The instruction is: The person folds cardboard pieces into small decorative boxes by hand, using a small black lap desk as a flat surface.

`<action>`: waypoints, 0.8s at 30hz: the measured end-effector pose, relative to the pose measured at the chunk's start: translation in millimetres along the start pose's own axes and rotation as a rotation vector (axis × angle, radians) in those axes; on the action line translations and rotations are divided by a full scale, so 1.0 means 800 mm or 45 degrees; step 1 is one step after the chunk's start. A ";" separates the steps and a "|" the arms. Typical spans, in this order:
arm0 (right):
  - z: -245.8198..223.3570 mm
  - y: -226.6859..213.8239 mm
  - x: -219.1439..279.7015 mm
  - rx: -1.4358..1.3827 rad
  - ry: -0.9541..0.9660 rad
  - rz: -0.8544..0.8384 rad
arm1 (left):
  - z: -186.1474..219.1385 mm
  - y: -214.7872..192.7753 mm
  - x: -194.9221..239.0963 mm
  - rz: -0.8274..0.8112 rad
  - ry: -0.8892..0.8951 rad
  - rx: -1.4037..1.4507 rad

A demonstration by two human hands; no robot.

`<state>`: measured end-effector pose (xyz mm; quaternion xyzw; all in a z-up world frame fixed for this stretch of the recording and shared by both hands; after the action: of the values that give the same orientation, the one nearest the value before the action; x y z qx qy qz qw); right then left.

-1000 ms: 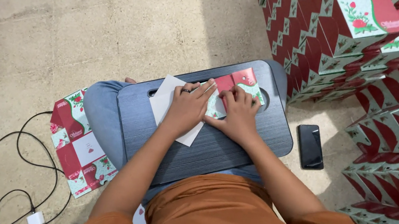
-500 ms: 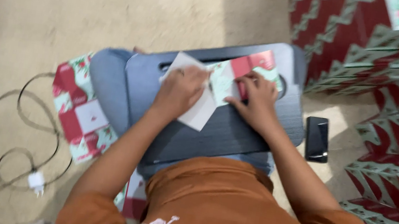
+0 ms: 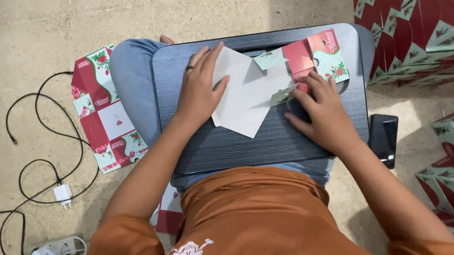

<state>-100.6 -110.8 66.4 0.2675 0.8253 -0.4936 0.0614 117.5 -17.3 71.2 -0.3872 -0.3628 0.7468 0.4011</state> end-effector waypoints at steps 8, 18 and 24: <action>0.015 0.030 0.009 -0.004 -0.069 -0.018 | -0.005 -0.019 0.020 0.152 -0.042 0.380; 0.043 0.004 -0.048 -0.694 0.736 -0.259 | 0.057 -0.002 0.086 -0.366 0.056 1.140; 0.012 0.022 -0.096 0.112 -0.554 -0.208 | 0.126 -0.056 0.088 0.218 0.783 0.065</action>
<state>-28.1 -141.9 75.7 0.0895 0.7892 -0.5784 0.1862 17.4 39.7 133.1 -0.6136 -0.1719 0.6347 0.4371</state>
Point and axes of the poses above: each hand's wrist, its own x-axis away from the middle knuckle, its own y-axis out of the palm, z = x × y, the point moved 10 cm from there along -x, towards the middle knuckle, and after that the axes turned 12 degrees about -x, right-handed, at the moved point
